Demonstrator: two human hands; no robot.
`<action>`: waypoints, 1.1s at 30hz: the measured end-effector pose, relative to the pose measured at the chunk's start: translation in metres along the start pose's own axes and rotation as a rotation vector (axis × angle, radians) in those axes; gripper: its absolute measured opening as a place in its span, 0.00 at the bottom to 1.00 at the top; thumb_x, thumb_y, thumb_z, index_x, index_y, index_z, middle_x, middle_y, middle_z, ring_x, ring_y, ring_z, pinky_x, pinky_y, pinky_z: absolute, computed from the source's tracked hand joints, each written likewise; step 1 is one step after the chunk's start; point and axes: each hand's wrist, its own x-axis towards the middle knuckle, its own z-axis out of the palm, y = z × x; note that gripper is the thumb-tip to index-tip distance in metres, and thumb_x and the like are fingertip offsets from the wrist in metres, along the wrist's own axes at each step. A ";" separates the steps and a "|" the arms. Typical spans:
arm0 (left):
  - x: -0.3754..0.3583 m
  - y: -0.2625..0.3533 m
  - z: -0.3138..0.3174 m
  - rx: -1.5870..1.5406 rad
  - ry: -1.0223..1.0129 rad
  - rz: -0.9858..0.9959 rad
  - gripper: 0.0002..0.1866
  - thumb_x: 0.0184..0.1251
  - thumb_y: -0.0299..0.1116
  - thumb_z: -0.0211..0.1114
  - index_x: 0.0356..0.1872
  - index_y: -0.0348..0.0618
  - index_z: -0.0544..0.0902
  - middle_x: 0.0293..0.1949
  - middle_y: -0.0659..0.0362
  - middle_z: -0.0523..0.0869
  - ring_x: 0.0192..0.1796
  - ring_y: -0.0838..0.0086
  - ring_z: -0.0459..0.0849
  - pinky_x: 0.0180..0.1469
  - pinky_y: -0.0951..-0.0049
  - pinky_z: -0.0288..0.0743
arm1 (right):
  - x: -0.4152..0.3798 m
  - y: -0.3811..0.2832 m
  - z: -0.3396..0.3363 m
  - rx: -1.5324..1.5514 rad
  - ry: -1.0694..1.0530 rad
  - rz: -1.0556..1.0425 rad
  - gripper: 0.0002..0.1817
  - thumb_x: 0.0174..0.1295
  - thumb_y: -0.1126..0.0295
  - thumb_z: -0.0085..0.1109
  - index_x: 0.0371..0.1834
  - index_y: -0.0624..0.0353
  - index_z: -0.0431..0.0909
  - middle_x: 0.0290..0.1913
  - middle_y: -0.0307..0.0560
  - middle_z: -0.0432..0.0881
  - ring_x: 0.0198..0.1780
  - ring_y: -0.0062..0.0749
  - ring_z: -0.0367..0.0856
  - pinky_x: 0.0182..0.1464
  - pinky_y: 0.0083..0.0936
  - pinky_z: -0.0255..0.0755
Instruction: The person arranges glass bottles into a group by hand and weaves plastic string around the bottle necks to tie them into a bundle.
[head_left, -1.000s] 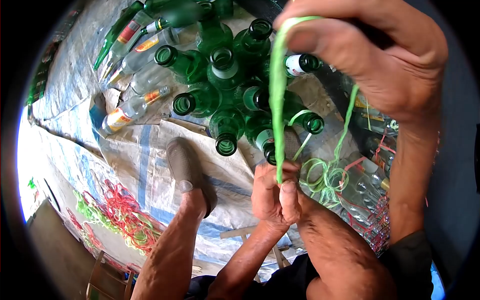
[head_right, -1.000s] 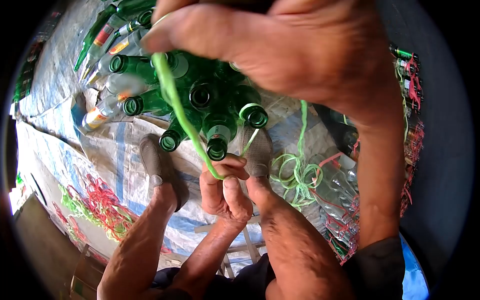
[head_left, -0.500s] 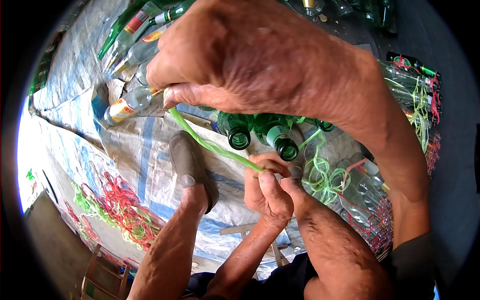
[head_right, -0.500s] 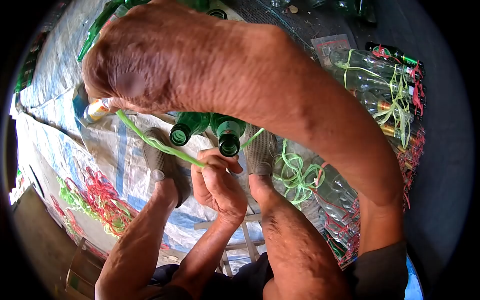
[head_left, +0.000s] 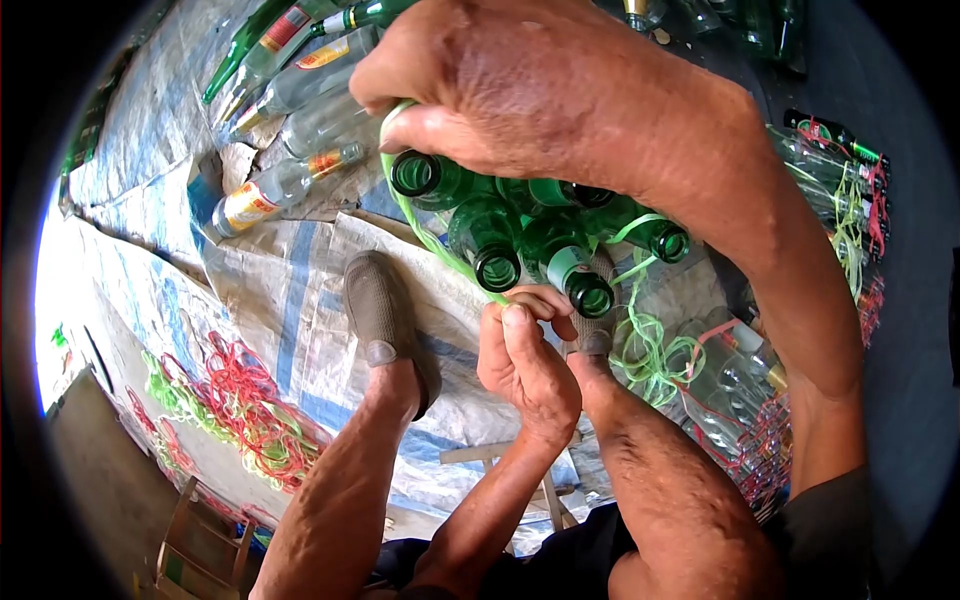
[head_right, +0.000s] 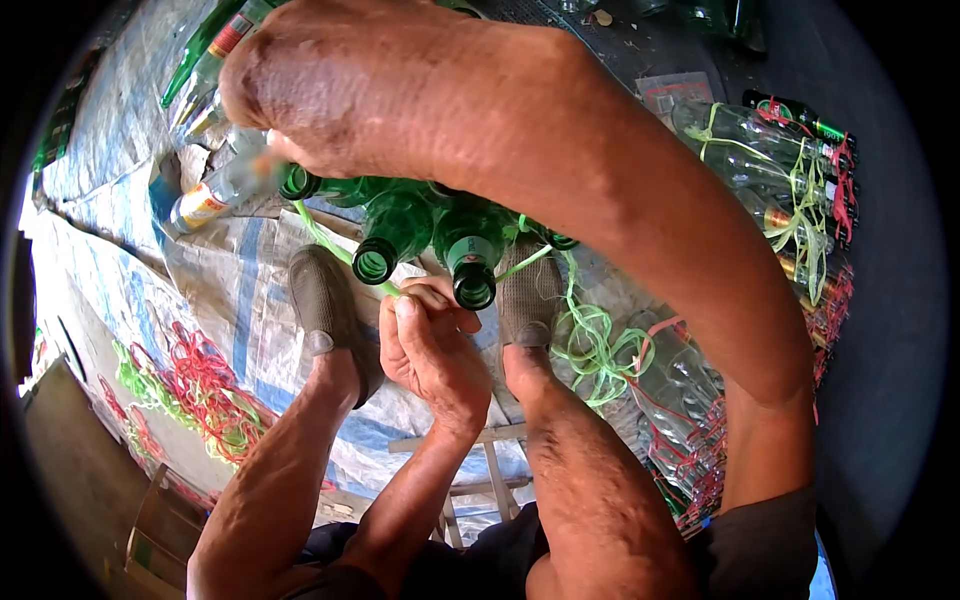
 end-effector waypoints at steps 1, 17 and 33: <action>0.000 0.001 0.000 -0.017 0.004 -0.021 0.16 0.90 0.35 0.51 0.38 0.36 0.75 0.39 0.51 0.86 0.32 0.77 0.77 0.38 0.75 0.72 | -0.001 0.003 -0.005 0.073 -0.070 0.062 0.15 0.71 0.68 0.65 0.50 0.68 0.73 0.34 0.58 0.79 0.38 0.51 0.85 0.43 0.49 0.80; 0.011 0.005 0.008 0.004 0.066 -0.040 0.17 0.90 0.35 0.52 0.35 0.38 0.76 0.33 0.55 0.83 0.27 0.78 0.73 0.30 0.77 0.68 | -0.021 0.023 -0.118 0.453 -0.454 1.038 0.05 0.71 0.73 0.72 0.40 0.64 0.88 0.32 0.29 0.82 0.33 0.11 0.75 0.37 0.17 0.69; 0.012 0.004 0.007 -0.033 0.066 -0.069 0.17 0.90 0.36 0.54 0.37 0.38 0.77 0.34 0.55 0.83 0.28 0.80 0.74 0.30 0.78 0.70 | 0.041 0.057 -0.042 0.589 -0.230 0.780 0.07 0.70 0.73 0.72 0.37 0.67 0.89 0.25 0.35 0.85 0.26 0.14 0.78 0.28 0.21 0.72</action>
